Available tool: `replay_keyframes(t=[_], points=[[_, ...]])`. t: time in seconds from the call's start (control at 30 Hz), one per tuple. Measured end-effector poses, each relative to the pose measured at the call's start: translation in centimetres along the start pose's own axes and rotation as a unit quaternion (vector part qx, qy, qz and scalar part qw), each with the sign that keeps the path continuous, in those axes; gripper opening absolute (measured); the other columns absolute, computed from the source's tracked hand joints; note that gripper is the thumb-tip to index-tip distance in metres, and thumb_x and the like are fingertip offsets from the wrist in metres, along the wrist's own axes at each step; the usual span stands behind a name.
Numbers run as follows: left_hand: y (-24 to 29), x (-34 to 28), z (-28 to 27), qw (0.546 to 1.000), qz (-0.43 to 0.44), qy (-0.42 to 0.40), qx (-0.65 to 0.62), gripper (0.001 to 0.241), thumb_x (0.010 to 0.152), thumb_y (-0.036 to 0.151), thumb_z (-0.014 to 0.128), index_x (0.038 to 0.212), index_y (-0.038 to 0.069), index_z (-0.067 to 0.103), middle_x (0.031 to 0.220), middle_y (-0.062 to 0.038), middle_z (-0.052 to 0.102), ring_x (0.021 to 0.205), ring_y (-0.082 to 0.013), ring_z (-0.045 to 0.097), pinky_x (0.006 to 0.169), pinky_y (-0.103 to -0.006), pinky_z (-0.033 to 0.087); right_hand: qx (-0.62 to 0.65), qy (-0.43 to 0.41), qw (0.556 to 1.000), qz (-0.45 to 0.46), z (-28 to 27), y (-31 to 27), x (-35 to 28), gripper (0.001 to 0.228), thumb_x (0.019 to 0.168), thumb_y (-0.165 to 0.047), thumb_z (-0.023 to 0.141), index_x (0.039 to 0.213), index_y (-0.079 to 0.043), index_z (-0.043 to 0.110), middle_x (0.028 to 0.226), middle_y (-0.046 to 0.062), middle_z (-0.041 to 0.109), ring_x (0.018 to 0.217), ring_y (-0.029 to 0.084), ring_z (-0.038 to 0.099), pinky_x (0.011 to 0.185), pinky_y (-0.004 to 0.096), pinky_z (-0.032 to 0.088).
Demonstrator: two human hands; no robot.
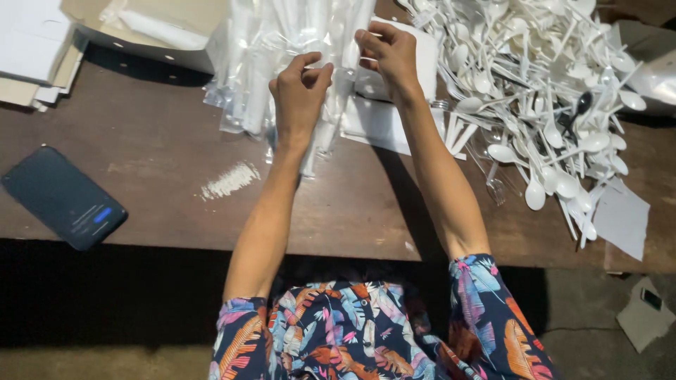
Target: The person places plastic spoons and forks into plastic bags, folds napkins, and combines them into packaged sets on a wooden table.
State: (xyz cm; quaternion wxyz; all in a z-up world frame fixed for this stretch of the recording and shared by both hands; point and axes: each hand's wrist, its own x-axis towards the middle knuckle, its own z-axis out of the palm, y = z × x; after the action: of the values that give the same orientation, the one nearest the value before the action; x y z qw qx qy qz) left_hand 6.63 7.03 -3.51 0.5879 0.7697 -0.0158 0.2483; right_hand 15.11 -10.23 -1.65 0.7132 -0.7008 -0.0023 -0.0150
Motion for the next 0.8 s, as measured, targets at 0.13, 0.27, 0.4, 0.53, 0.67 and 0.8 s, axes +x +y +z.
replay_keyframes(t=[0.13,0.27,0.4,0.53,0.67,0.8], points=[[-2.1,0.1,0.1,0.988,0.094,0.056,0.112,0.022,0.095,0.012,0.070,0.116,0.006,0.069,0.086,-0.011,0.080,0.078,-0.0239,0.080,0.067,-0.0356,0.066,-0.025,0.052,0.998,0.023,2.5,1.7,3.1,0.041,0.079,-0.018,0.085,0.110,-0.010,0.059,0.076,0.008,0.074,0.063,0.013,0.064,0.056,0.030,0.058],[-3.0,0.3,0.8,0.944,0.165,0.078,0.274,0.035,0.085,0.015,0.087,0.116,0.013,0.072,0.111,-0.004,0.072,0.099,-0.0249,0.063,0.074,-0.0356,0.057,-0.193,0.082,0.977,-0.021,4.7,0.4,2.0,0.015,0.078,-0.017,0.078,0.090,-0.011,0.072,0.071,0.005,0.075,0.057,0.012,0.071,0.050,0.027,0.067],[-3.0,-0.1,1.1,0.926,0.178,0.046,0.329,0.034,0.086,0.022,0.087,0.118,0.016,0.075,0.123,-0.002,0.065,0.109,-0.0270,0.056,0.075,-0.0400,0.052,-0.326,0.053,0.925,-0.191,4.0,2.8,3.8,0.011,0.081,-0.021,0.071,0.084,-0.011,0.077,0.085,0.002,0.077,0.080,0.014,0.075,0.073,0.031,0.060],[-2.6,-0.3,1.0,0.928,0.192,0.050,0.315,0.032,0.083,0.022,0.088,0.112,0.017,0.076,0.122,-0.001,0.065,0.109,-0.0272,0.056,0.073,-0.0437,0.050,-0.386,0.045,0.887,-0.250,2.0,3.8,5.0,0.023,0.084,-0.032,0.070,0.095,-0.014,0.080,0.098,0.011,0.073,0.088,0.023,0.075,0.083,0.040,0.055],[-2.2,-0.4,1.1,0.925,0.211,0.045,0.312,0.029,0.083,0.020,0.089,0.110,0.017,0.077,0.120,-0.002,0.064,0.107,-0.0259,0.055,0.071,-0.0391,0.050,-0.367,-0.019,0.877,-0.310,-2.1,2.0,3.8,0.025,0.096,-0.025,0.066,0.114,-0.009,0.074,0.106,0.011,0.068,0.095,0.020,0.067,0.076,0.033,0.055],[-1.3,-0.7,1.5,0.921,0.259,0.042,0.287,0.024,0.082,0.014,0.088,0.102,0.017,0.075,0.117,0.001,0.062,0.103,-0.0274,0.055,0.070,-0.0401,0.048,-0.458,-0.143,0.829,-0.286,-8.0,-1.9,-1.1,0.030,0.097,-0.019,0.074,0.122,-0.003,0.072,0.119,0.015,0.071,0.096,0.024,0.068,0.073,0.037,0.053]])
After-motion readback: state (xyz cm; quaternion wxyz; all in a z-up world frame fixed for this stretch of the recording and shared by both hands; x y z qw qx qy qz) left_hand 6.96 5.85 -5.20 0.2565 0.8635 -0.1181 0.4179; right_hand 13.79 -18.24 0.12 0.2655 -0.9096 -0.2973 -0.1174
